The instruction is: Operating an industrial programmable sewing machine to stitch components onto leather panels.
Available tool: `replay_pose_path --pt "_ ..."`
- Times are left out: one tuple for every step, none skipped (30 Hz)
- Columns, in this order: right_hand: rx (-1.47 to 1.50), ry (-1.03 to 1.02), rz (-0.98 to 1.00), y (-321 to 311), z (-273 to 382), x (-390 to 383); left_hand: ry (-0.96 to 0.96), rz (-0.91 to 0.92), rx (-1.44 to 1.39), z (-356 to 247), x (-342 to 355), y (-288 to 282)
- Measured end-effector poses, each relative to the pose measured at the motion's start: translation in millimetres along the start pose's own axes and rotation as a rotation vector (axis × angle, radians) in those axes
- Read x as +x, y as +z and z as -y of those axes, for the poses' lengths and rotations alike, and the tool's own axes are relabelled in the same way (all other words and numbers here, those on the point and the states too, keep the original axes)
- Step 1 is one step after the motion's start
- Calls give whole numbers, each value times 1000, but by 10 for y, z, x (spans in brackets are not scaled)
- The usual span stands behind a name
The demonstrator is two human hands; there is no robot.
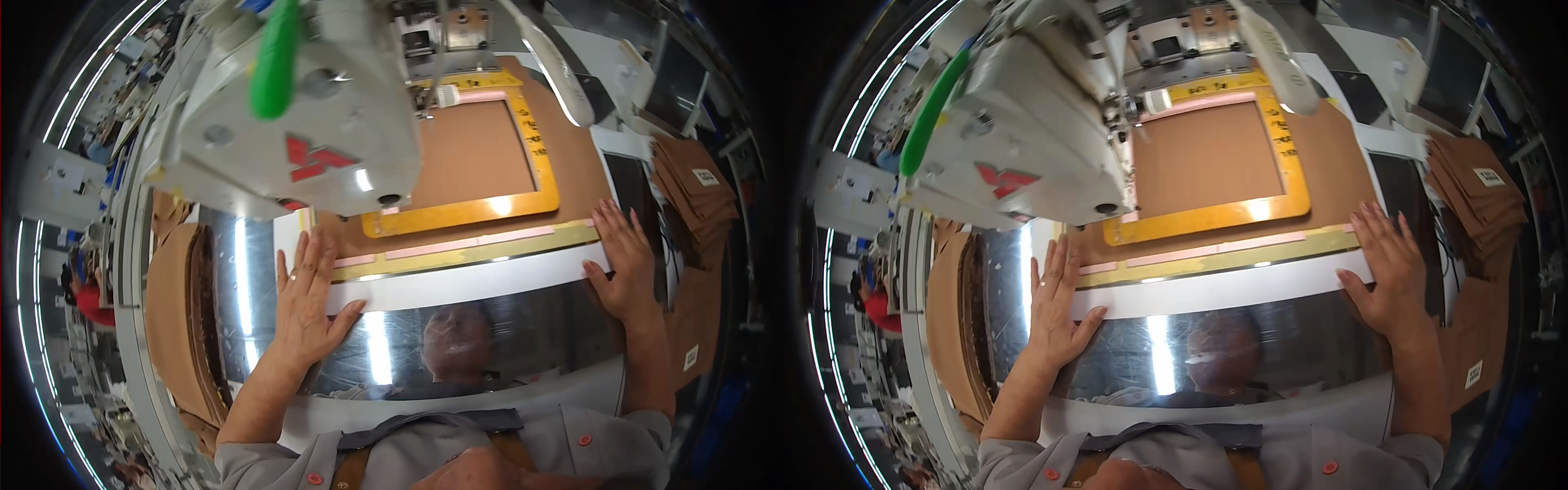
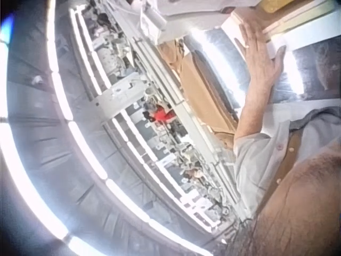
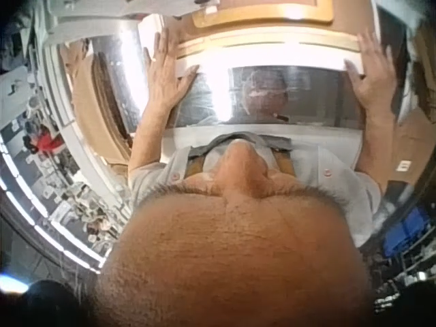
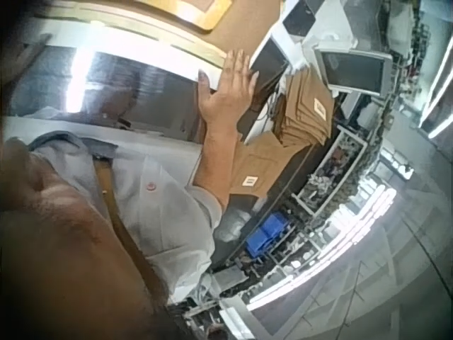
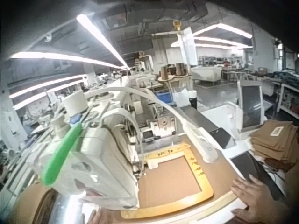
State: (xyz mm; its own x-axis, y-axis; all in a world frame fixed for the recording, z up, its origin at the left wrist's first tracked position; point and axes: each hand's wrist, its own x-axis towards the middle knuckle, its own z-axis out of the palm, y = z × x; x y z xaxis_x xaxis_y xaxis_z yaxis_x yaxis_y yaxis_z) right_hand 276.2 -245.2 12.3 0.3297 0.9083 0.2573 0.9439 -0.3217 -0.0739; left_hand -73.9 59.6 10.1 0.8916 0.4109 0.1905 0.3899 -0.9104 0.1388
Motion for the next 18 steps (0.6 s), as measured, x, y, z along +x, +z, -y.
replay_pose_path --pt "12 12 5 -16 -13 -24 -8 49 -33 -3 16 -7" --pt "-15 5 12 -41 0 -12 -25 77 -55 5 14 -2" --pt "0 -14 39 -21 -3 26 -44 104 -70 1 -8 -28" --pt "28 -13 50 -5 9 41 -70 96 -63 13 -9 -23" --pt "53 -9 61 6 25 63 -70 84 -52 28 -15 -24" --pt "54 -31 58 14 43 87 -68 71 -43 41 -31 -32" --pt "50 -23 67 22 49 91 -80 66 -44 47 -35 -26" --pt "44 -13 75 23 54 96 -77 64 -6 50 -42 -24" --pt "40 -24 76 19 55 104 -73 62 31 49 -45 -24" --pt "41 -21 78 26 60 109 -68 22 67 46 -54 -34" --pt "41 -18 81 28 67 115 -78 18 68 45 -63 -43" --pt "41 -28 80 22 78 122 -89 4 99 43 -70 -51" --pt "48 -21 81 12 93 122 -97 -9 127 45 -74 -52" --pt "54 -14 83 5 102 122 -103 -12 127 47 -79 -49" --pt "53 -21 83 5 97 117 -110 -9 110 50 -84 -43" --pt "51 -18 85 11 87 104 -114 -4 92 55 -81 -37" --pt "49 -15 86 16 81 103 -116 -4 91 52 -67 -41" --pt "48 -17 87 12 81 118 -88 -56 67 46 -46 -52"
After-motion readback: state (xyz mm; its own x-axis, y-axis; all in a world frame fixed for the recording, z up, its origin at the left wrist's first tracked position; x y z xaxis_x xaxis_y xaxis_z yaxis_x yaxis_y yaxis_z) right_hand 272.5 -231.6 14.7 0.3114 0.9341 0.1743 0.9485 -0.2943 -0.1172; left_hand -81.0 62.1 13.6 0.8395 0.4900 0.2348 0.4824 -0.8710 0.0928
